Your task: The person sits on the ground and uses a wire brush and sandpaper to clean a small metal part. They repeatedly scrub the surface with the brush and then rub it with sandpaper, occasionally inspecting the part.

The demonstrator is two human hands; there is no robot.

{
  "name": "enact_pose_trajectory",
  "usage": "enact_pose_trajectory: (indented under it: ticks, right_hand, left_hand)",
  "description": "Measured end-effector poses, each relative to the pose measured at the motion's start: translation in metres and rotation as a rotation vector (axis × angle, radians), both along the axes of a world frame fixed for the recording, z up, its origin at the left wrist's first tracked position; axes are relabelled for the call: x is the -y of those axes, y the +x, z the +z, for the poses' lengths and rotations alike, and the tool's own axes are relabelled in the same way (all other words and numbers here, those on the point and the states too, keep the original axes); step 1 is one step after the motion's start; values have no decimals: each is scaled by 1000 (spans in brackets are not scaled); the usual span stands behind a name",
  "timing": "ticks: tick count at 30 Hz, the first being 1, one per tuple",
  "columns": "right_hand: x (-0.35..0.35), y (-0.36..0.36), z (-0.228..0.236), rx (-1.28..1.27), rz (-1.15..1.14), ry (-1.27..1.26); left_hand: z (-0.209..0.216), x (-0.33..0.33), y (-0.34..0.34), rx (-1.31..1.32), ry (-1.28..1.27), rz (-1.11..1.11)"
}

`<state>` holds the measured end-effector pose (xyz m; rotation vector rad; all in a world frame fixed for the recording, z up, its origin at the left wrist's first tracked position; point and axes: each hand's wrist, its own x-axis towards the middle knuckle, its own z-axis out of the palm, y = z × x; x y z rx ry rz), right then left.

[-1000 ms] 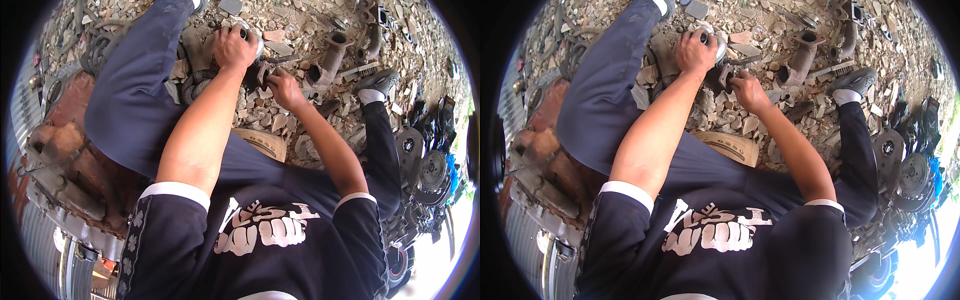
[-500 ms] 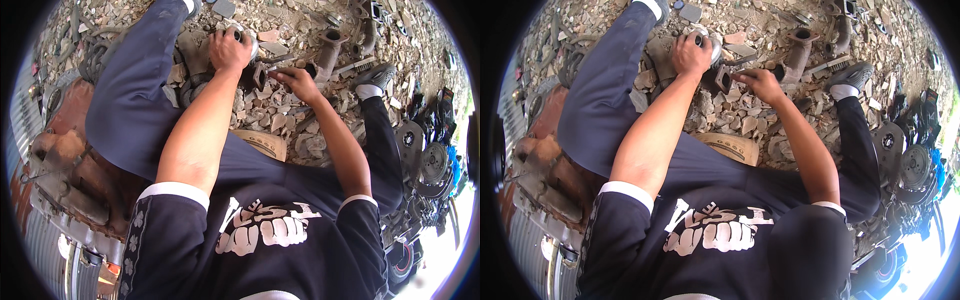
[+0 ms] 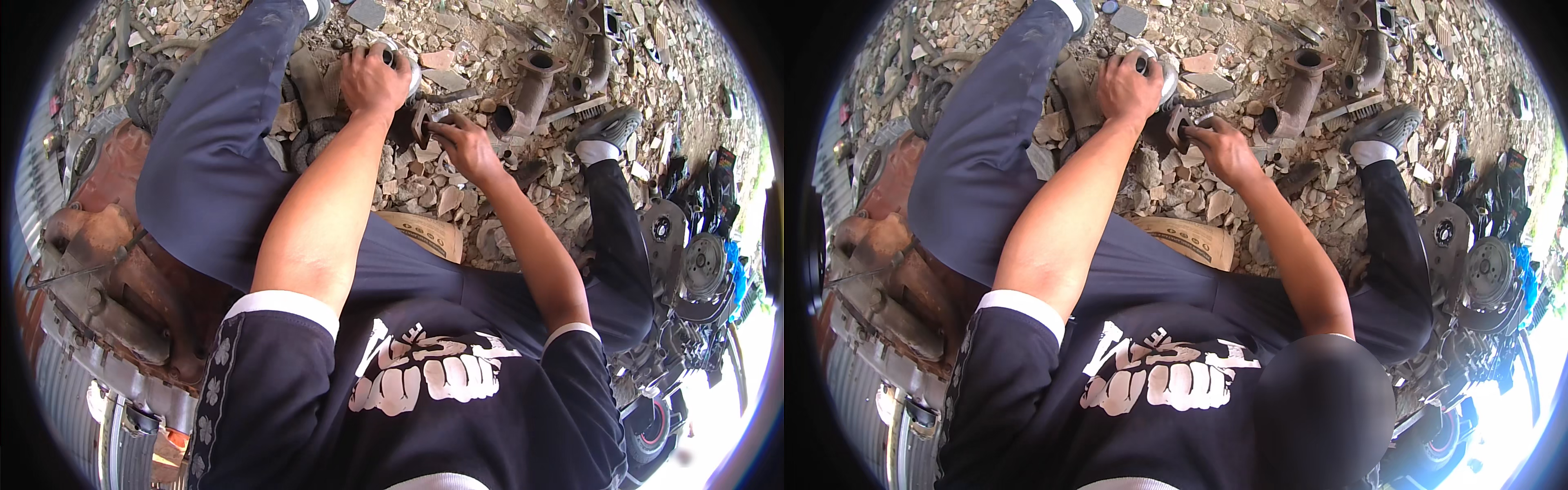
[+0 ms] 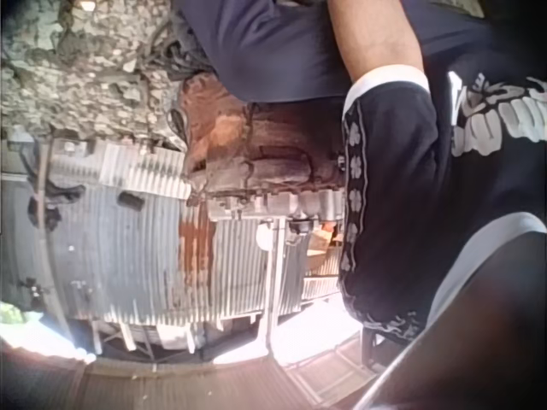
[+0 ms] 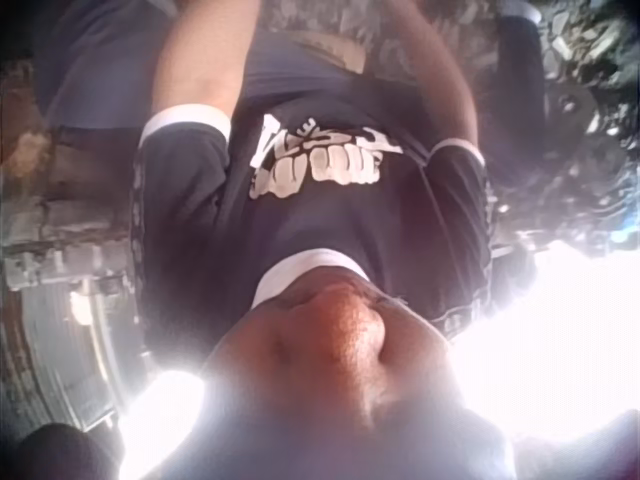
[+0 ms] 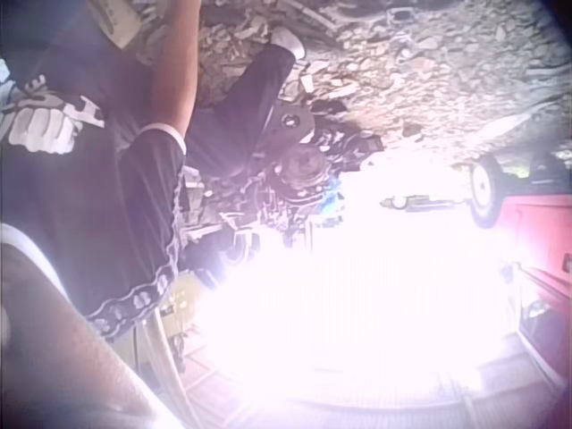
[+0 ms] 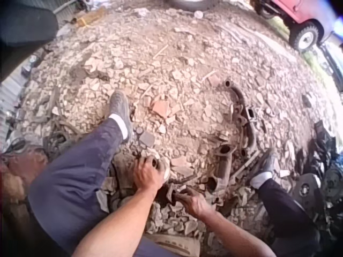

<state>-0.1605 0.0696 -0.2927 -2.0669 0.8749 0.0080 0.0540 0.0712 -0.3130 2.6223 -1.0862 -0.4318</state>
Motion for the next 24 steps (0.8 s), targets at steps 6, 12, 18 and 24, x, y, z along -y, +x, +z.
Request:
enact_pose_trajectory:
  ticks: [6,12,18,24]
  right_hand:
    - [-15,7,-12,-176,178,-16]
    - [16,9,-8,-244,-242,860]
    - [7,8,-16,-166,-271,852]
    - [23,13,-4,-77,223,222]
  left_hand:
    - [-7,-5,2,36,-48,-27]
    - [-19,-5,3,98,-106,-38]
    - [-10,-4,5,-24,-40,-37]
    - [-9,-4,3,59,-47,-55]
